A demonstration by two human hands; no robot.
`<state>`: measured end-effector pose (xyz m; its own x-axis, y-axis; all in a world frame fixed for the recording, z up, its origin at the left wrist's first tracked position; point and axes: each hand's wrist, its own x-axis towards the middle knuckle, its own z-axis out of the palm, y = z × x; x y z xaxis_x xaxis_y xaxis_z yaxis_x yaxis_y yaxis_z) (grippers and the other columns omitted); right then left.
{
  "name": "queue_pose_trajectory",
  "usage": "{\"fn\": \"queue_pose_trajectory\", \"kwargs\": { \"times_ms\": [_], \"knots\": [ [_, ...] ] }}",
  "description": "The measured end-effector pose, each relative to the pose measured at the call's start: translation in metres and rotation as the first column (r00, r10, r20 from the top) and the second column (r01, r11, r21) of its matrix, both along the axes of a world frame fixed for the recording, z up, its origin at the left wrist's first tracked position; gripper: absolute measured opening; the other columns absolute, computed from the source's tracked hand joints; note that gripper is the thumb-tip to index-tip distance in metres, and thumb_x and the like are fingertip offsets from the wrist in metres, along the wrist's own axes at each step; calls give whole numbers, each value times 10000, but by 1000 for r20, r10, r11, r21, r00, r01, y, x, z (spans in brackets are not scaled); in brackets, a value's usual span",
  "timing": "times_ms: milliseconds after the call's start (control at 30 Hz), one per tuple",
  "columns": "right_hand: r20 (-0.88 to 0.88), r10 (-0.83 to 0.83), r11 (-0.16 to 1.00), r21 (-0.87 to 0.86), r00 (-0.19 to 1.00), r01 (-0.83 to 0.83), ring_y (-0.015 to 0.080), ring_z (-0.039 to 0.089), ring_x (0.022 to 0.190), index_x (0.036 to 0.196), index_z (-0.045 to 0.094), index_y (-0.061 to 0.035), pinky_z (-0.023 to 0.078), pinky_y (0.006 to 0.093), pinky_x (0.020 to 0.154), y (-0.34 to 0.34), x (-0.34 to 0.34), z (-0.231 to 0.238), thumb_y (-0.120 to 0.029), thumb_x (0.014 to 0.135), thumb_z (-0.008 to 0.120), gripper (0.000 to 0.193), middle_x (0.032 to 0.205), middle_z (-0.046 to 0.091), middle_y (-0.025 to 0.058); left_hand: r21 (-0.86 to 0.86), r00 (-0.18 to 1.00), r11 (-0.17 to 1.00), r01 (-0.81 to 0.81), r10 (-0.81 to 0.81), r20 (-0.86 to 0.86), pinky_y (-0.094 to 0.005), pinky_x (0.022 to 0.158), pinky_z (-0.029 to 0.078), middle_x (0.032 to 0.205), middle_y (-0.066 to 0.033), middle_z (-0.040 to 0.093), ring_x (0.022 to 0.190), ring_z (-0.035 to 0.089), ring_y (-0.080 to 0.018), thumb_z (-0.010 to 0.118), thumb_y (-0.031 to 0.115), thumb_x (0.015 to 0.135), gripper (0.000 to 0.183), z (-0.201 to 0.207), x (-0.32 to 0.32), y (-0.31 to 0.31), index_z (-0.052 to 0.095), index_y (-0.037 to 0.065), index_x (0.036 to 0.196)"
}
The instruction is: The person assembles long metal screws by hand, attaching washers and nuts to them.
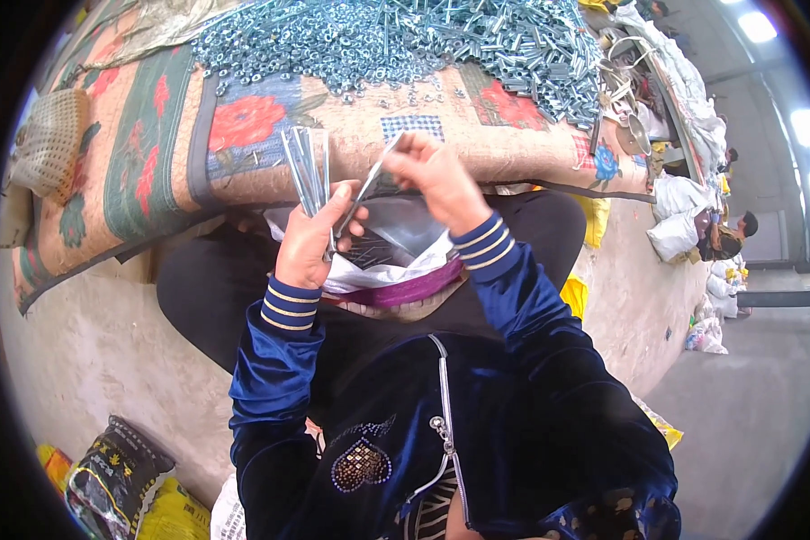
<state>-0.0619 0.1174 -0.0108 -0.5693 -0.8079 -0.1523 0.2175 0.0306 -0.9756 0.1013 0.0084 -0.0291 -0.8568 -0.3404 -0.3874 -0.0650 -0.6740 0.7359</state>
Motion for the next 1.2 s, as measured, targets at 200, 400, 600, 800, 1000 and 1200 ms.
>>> {"fn": "queue_pose_trajectory", "kwargs": {
  "times_ms": [200, 400, 600, 800, 1000, 1200],
  "knots": [
    [-365, 392, 920, 169, 844, -354, 65, 584, 698, 989, 655, -8, 472, 217, 627, -15, -7, 33, -115, 781, 698, 238, 773, 656, 11, 143, 993, 986, -83, 94, -69, -185, 455, 368, 770, -37, 630, 612, 574, -78, 591, 293, 912, 275, -3, 4, -5, 603, 52, 1044],
    [-860, -164, 893, 78, 483, 443, 192, 651, 705, 919, 712, -98, 509, 318, 680, -42, -150, 1, -218, 766, 693, 195, 795, 694, 65, 57, 994, 994, -99, 101, -44, -184, 459, 362, 754, -29, 615, 589, 559, -76, 646, 252, 871, 239, -4, 0, -9, 616, 52, 999],
    [-982, 187, 875, 148, -40, 460, 314, 639, 767, 817, 724, -143, 508, 379, 726, -52, -160, -5, -241, 758, 645, 138, 819, 662, 108, 52, 995, 994, -99, 100, -23, -184, 458, 356, 742, -20, 603, 585, 554, -74, 655, 252, 862, 248, -5, 1, -11, 620, 46, 996],
    [-877, -110, 867, 146, 467, 477, 272, 657, 700, 840, 711, -73, 512, 322, 675, -8, -171, 12, -188, 779, 635, 150, 785, 683, 129, 55, 996, 995, -87, 88, -17, -184, 456, 361, 744, -21, 601, 585, 554, -74, 654, 248, 863, 251, -7, 1, -10, 621, 42, 1002],
    [-896, -53, 932, 114, 440, 344, 228, 649, 681, 911, 702, -51, 504, 309, 669, -17, -153, -6, -138, 768, 653, 174, 776, 677, 142, 40, 997, 996, -75, 74, 29, -187, 456, 366, 746, -21, 604, 583, 559, -79, 661, 241, 857, 249, -8, 1, -8, 626, 43, 1004],
    [-940, 223, 857, 315, 258, 407, 244, 657, 695, 816, 678, -24, 507, 328, 678, -26, -163, 1, -206, 717, 690, 208, 745, 674, 125, 43, 997, 996, -77, 77, 14, -192, 461, 375, 742, -20, 606, 587, 565, -81, 671, 235, 848, 244, -11, 2, -10, 627, 49, 1001]
  ]
}}
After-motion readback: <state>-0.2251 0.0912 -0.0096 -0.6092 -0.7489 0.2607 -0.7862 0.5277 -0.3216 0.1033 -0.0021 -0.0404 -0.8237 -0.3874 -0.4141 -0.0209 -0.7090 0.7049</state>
